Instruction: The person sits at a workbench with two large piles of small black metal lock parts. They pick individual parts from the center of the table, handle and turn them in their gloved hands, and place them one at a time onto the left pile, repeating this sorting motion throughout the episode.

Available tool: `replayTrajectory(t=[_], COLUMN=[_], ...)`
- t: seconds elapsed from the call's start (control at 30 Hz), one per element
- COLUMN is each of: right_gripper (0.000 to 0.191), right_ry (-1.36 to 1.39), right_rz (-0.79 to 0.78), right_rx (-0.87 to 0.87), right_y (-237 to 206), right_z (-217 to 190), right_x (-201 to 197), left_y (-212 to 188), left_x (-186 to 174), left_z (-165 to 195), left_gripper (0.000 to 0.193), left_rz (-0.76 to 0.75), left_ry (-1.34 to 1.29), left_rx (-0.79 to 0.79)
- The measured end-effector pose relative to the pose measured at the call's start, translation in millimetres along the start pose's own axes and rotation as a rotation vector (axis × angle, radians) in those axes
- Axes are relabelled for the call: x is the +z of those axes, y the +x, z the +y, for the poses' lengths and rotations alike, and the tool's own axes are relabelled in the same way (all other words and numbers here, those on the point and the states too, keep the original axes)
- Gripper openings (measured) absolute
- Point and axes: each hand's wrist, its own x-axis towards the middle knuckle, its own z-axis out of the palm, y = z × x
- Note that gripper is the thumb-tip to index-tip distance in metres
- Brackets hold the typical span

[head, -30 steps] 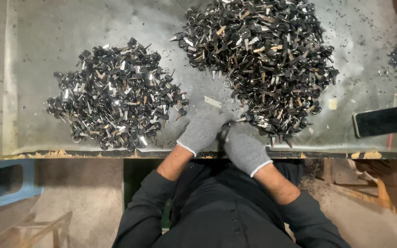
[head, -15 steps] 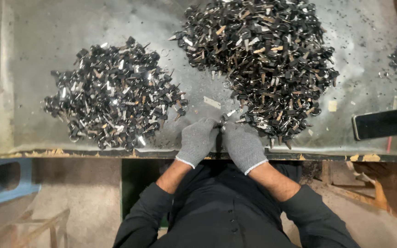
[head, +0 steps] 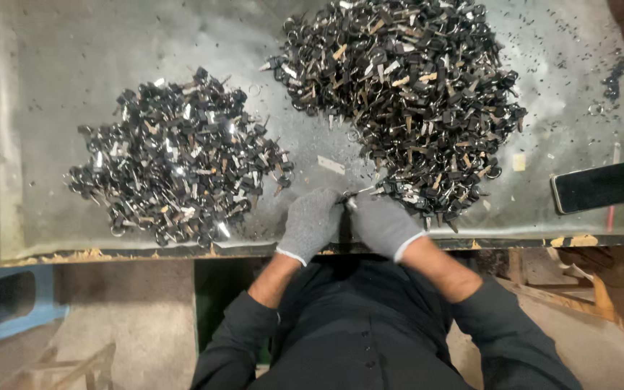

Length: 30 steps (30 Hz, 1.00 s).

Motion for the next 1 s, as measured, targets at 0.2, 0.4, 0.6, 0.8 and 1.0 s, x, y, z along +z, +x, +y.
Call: replayTrajectory(t=[0.2,0.4,0.6,0.8,1.0], right_gripper=[0.023,0.016,0.046,0.018,0.025], right_ry=[0.074,-0.188,-0.21,-0.319,0.044], right_rz=[0.411,0.407,0.635,0.339,0.03], right_rx=[-0.275,-0.103,-0.183,0.049,0.111], right_y=[-7.8,-7.5,-16.0,-18.7,-16.8], right_z=[9.5,0.1,-5.6,-13.7,-12.8], right_x=[12.4,24.9,16.6,22.4,-0.6], left_y=[-9.0,-9.0,-8.5,-11.7,-10.9], left_x=[5.6,11.3,14.7,23.3,13.5], left_z=[-1.2,-4.3,-7.8,-12.2,-6.1], left_gripper=[0.021,0.017,0.018,0.014,0.019], left_rz=[0.092,0.079,0.144,0.051,0.157], left_ry=[-0.026,-0.001,0.012,0.11,0.092], left_rx=[0.075,0.103,0.143,0.126,0.158])
